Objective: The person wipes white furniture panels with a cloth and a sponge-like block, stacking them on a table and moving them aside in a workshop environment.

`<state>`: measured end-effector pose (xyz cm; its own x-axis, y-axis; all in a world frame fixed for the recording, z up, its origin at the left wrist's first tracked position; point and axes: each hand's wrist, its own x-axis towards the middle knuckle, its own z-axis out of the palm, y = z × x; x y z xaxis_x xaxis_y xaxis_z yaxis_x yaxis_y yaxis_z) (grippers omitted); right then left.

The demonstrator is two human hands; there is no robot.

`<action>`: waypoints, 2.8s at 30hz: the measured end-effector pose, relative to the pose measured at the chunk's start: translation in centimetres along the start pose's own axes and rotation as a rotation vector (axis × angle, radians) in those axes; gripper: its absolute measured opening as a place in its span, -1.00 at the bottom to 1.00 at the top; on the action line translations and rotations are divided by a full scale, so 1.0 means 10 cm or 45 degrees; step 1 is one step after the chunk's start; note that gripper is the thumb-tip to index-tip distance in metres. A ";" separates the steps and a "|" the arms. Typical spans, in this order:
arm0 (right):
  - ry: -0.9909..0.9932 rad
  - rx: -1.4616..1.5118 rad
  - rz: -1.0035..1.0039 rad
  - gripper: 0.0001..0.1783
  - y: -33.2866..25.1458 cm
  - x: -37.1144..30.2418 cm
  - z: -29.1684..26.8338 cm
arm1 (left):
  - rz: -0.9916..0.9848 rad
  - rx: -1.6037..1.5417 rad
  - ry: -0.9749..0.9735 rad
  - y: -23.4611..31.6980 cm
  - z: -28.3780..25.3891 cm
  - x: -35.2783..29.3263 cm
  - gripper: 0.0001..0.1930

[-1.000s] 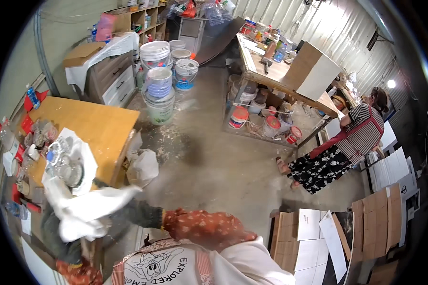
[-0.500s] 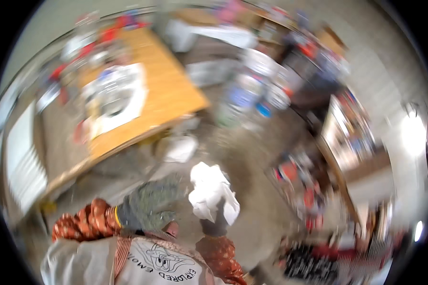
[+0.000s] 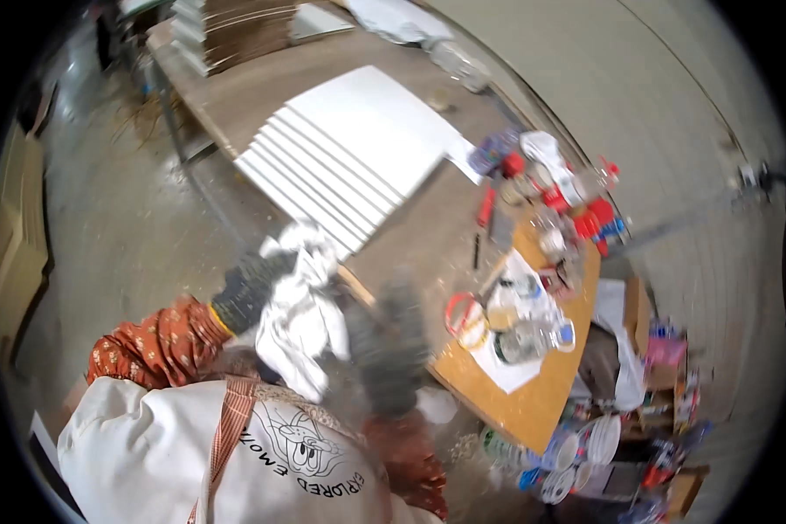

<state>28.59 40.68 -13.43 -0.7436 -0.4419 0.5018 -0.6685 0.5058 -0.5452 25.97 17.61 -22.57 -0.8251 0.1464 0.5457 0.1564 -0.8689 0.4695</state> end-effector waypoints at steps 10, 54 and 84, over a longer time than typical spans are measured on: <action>-0.226 -1.127 -0.157 -0.38 1.06 2.51 1.28 | 0.484 2.849 0.258 0.23 -0.83 0.47 -0.47; -0.536 -1.217 -0.234 -0.52 1.09 2.46 1.54 | 0.302 1.687 1.309 1.51 -2.36 0.25 -0.50; -0.221 -1.083 -0.263 -0.55 1.09 2.49 1.57 | 0.150 1.313 0.914 1.37 -1.88 0.51 -0.60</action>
<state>2.61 23.54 -17.41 -0.6470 -0.6561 0.3885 -0.6050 0.7518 0.2622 13.64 -2.50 -26.39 -0.8352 -0.4771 0.2736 0.3315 -0.0398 0.9426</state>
